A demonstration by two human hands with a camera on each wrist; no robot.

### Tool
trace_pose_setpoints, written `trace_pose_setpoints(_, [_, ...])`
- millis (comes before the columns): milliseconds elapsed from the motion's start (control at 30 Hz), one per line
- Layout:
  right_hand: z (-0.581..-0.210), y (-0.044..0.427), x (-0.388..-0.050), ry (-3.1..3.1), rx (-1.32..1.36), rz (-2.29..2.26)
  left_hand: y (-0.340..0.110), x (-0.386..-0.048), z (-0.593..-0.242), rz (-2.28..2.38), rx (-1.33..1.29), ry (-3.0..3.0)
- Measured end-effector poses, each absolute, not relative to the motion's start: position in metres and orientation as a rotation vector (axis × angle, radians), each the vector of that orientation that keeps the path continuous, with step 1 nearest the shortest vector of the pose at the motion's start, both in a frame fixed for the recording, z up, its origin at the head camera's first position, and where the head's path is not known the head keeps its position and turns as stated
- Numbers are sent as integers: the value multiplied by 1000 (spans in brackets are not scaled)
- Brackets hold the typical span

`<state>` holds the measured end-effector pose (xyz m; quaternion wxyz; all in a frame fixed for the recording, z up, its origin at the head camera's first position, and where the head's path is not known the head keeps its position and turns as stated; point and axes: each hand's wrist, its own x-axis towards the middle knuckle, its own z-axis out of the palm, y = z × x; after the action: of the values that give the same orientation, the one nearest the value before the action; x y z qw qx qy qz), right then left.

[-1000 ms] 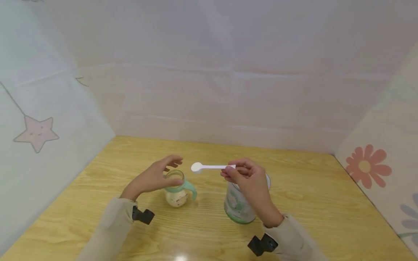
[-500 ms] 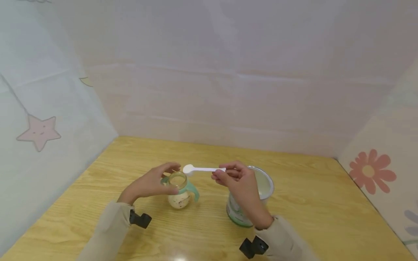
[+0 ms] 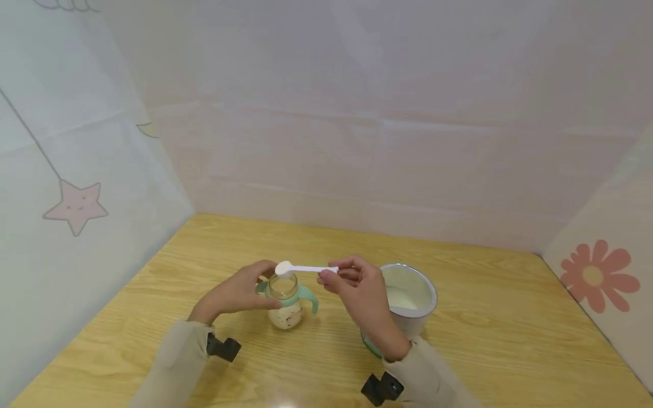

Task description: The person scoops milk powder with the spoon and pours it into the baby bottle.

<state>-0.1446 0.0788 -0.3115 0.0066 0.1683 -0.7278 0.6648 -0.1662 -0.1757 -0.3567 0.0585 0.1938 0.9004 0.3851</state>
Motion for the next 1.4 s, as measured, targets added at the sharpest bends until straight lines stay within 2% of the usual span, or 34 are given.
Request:
trace_pose_setpoints(467, [-331, 73, -146, -2343, 585, 1803, -178, -167, -360, 1130, 625, 2730])
trace_pose_setpoints(1100, [-350, 62, -142, -2069, 1055, 916, -181, -170, -362, 1185, 661, 2672])
trace_pose_setpoints(1400, [-351, 57, -140, -1900, 1161, 578, -184, -170, -363, 1186, 655, 2664])
